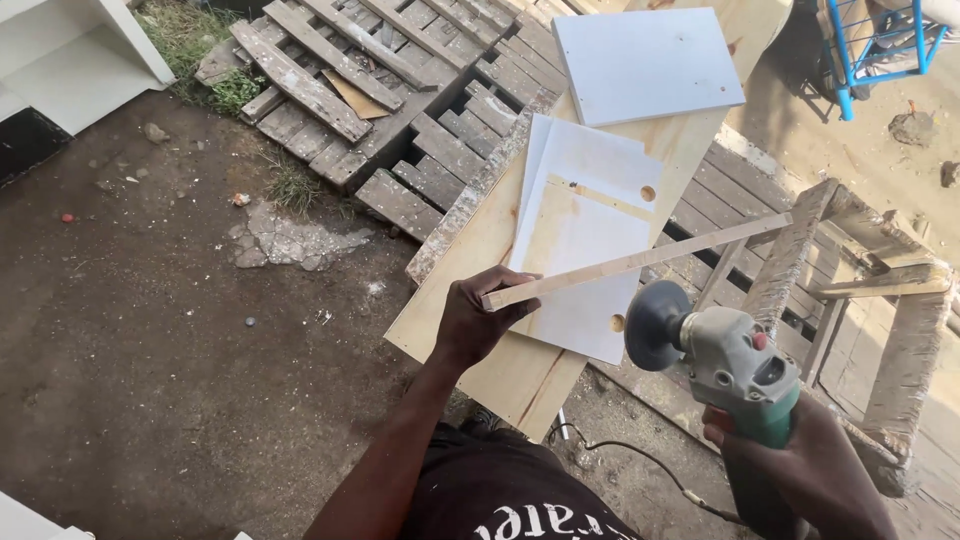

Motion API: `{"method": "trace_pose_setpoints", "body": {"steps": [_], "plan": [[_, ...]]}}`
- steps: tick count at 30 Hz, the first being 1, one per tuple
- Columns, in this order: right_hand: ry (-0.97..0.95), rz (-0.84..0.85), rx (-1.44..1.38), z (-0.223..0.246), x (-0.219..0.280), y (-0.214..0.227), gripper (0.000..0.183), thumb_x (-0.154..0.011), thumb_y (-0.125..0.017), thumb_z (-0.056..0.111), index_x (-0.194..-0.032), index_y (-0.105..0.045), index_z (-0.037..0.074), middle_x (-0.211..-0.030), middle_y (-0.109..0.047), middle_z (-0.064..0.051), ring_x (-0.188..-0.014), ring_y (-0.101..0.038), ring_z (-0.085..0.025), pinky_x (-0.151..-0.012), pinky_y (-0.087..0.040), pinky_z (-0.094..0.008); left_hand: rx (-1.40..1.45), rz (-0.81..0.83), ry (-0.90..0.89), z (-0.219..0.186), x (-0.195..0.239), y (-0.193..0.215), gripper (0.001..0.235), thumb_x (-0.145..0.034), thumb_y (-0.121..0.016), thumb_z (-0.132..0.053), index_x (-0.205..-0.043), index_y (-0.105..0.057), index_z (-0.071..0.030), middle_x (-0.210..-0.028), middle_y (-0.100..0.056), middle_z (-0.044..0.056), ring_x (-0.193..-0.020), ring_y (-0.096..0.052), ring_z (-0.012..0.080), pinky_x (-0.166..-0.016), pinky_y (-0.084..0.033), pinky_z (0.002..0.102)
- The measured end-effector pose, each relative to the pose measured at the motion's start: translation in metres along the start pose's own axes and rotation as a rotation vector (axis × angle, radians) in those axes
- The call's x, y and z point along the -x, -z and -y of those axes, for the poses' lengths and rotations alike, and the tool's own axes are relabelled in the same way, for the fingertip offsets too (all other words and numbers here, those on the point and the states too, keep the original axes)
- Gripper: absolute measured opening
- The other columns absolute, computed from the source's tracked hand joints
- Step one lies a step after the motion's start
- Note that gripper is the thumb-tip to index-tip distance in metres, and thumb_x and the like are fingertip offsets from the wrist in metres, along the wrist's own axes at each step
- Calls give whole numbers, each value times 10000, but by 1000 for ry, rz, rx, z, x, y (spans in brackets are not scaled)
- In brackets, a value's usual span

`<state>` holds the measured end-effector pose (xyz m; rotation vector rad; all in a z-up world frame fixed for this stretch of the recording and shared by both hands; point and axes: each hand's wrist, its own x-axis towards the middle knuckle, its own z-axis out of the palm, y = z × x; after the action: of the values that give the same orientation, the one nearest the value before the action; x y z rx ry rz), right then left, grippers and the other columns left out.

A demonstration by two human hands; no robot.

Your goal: The person uses a handheld electric sander to smooth the edges and surfaces of several white-painted wooden boards. They work on a makeshift table outdoors, flipping the boards over to sand different sides and edges.

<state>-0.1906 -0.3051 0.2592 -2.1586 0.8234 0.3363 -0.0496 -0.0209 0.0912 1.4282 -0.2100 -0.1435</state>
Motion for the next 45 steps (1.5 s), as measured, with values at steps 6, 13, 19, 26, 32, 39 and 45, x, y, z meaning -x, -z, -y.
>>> {"method": "trace_pose_setpoints", "body": {"steps": [6,13,19,26,32,39,45], "plan": [[31,78,220,93,47,-48,360,-705,-884,106,-1051,-797,59,-816,-839,-91,-681,-700,-208,-662,-559,-329,-94,63,-141,-8,17,8,313,-829,-814,-164,-1134,-752,-131,-1120,-794,33,-1061,-757,155,-866,-602,279],[126,165,424,115,58,-74,321,-723,-870,275,-1005,-776,156,-812,-827,0,-691,-706,-147,-672,-556,-292,-241,80,-242,-2,21,10,304,-869,-677,-53,-1163,-747,-86,-1072,-798,90,-961,-785,238,-735,-616,348],[270,189,448,104,54,-84,395,-709,-855,307,-1065,-746,176,-898,-825,11,-733,-735,-141,-676,-558,-289,-232,79,-260,1,22,12,272,-919,-715,-167,-1180,-744,-97,-1060,-799,101,-898,-794,212,-688,-637,342],[91,123,356,98,37,-76,452,-713,-872,204,-1143,-752,136,-924,-846,-36,-786,-766,-163,-754,-600,-282,-243,55,-289,11,23,14,262,-888,-741,-183,-1139,-759,-113,-1075,-799,86,-984,-786,242,-769,-620,334],[150,0,265,62,4,-40,491,-713,-855,154,-1172,-718,46,-979,-803,-119,-842,-719,-216,-788,-577,-309,-217,41,-314,17,17,15,271,-899,-759,-210,-1150,-758,-106,-1111,-786,93,-1025,-777,257,-764,-651,346],[92,-25,244,64,-3,-35,476,-701,-868,137,-1134,-729,-1,-931,-786,-163,-800,-720,-270,-770,-582,-346,-243,74,-305,21,19,15,293,-887,-745,-162,-1171,-746,-90,-1125,-784,97,-1031,-772,259,-819,-636,344],[163,153,379,111,40,-78,448,-717,-860,221,-1132,-719,127,-902,-820,-44,-749,-742,-172,-718,-584,-288,-264,121,-329,13,21,15,268,-872,-701,-42,-1137,-741,-41,-1024,-771,125,-920,-743,277,-763,-558,377]]}}
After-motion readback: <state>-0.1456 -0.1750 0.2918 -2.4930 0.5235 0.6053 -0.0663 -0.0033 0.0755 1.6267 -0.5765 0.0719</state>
